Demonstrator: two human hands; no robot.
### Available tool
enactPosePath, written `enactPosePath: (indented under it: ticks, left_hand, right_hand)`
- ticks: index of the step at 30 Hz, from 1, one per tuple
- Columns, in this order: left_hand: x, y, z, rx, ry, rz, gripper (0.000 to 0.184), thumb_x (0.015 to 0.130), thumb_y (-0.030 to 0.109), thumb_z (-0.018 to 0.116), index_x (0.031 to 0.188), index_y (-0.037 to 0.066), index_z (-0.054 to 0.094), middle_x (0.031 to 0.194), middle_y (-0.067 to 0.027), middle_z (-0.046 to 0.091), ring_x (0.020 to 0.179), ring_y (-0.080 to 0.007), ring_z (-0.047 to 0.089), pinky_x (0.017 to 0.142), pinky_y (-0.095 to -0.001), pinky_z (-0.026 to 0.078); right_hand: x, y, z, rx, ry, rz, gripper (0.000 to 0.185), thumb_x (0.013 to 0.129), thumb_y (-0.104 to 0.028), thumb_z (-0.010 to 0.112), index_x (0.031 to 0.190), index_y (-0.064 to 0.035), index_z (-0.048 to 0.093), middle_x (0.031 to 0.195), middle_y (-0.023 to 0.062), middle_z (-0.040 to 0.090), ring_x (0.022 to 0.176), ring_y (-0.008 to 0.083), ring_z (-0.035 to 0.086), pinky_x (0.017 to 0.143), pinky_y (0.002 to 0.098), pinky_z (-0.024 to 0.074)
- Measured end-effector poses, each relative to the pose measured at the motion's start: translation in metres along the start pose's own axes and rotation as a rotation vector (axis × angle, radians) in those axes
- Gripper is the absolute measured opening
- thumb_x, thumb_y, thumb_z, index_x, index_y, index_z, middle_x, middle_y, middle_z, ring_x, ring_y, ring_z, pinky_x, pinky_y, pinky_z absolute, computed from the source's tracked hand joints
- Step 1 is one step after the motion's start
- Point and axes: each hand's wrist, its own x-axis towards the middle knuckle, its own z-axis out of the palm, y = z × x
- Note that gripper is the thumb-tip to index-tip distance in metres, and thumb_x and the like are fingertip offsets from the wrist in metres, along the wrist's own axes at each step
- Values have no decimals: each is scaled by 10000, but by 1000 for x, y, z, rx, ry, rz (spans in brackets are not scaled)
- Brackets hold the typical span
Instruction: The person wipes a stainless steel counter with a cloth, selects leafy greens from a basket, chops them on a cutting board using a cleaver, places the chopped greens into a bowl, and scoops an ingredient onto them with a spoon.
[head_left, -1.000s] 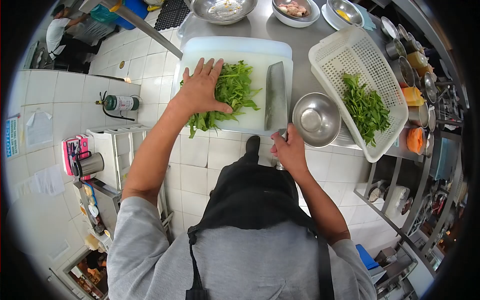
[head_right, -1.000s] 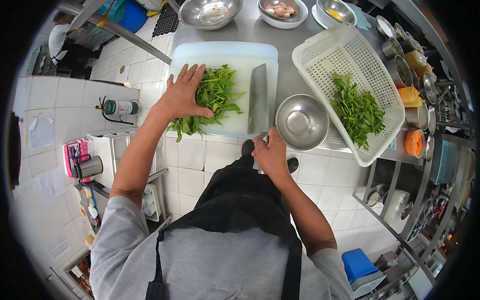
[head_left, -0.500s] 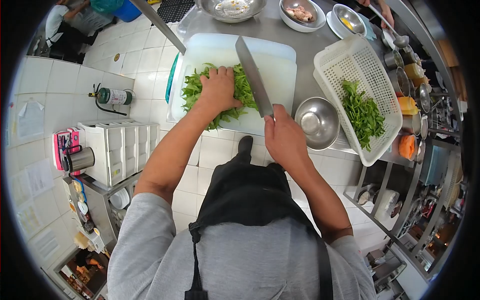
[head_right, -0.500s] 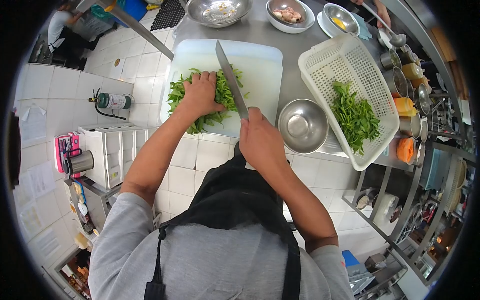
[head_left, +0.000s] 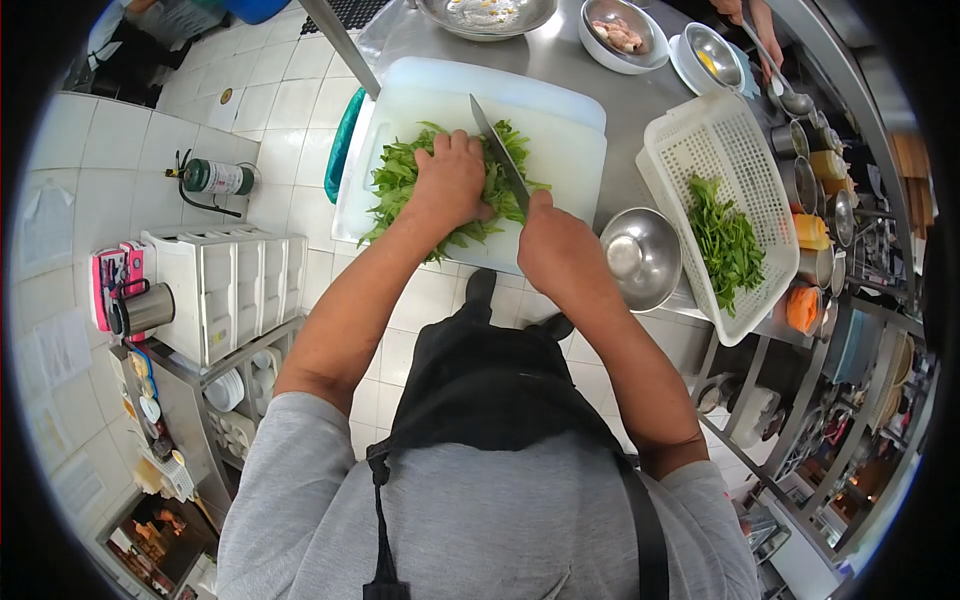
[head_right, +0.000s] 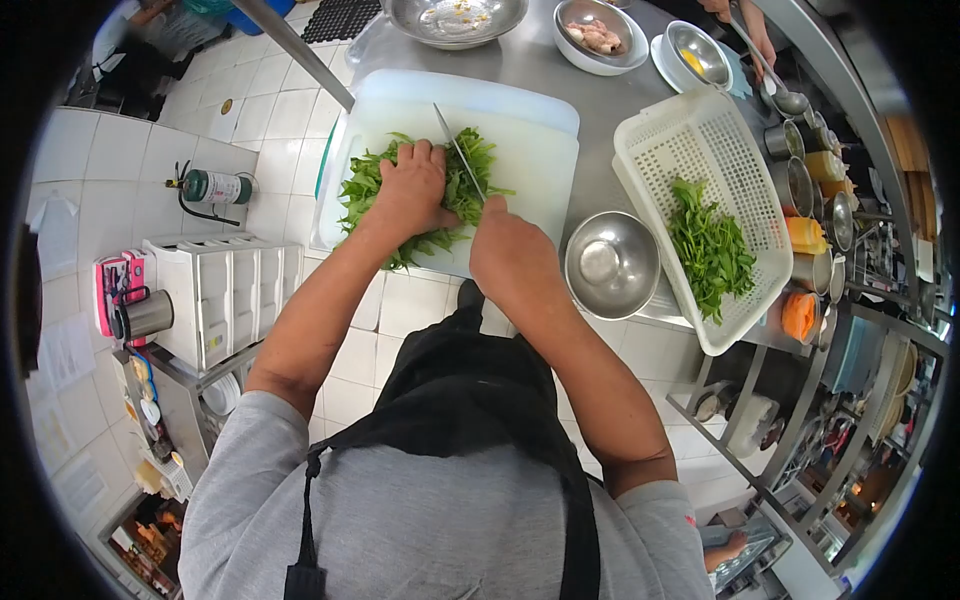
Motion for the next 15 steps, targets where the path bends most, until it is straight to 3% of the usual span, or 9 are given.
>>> enactPosePath:
  ticks: [3, 5, 11, 12, 15]
  left_hand:
    - [0, -1, -1, -15, -2, 2, 1002, 619, 484, 995, 1381, 4, 556, 1322, -128, 557, 1291, -339, 523, 1001, -577, 484]
    - [-3, -1, 1, -23, 27, 8, 1000, 621, 487, 993, 1384, 10, 558, 1319, -125, 559, 1288, -334, 525, 999, -573, 486]
    - [-10, -3, -9, -78, 59, 42, 1232, 581, 545, 1000, 1526, -19, 447, 1371, -159, 544, 1339, -381, 501, 1075, -629, 435]
    - [-12, -6, -17, -114, 20, 68, 1430, 544, 592, 1003, 1646, -7, 315, 1570, -219, 461, 1512, -450, 379, 1184, -697, 338]
    - [-27, -15, -46, -150, -14, 64, 1533, 526, 626, 1001, 1707, 35, 223, 1730, -247, 291, 1634, -458, 192, 1248, -721, 245]
  right_hand:
    - [16, 12, 26, 1, 45, -33, 270, 973, -53, 516, 1196, 98, 514, 908, 324, 734, 876, 498, 739, 817, 582, 580]
    - [22, 14, 33, 9, 54, -25, 245, 952, -37, 534, 1168, 80, 529, 930, 319, 741, 896, 472, 753, 828, 553, 594]
    - [28, 24, 39, 70, 102, -35, 244, 975, -63, 542, 1183, 63, 528, 950, 301, 744, 903, 468, 753, 831, 557, 593]
    - [28, 28, 35, 85, 97, -35, 244, 991, -78, 540, 1190, 62, 525, 953, 298, 744, 901, 472, 750, 829, 563, 590]
    - [14, 35, 20, 138, 131, -41, 260, 1052, -149, 522, 1214, 54, 514, 957, 291, 742, 897, 484, 742, 819, 580, 583]
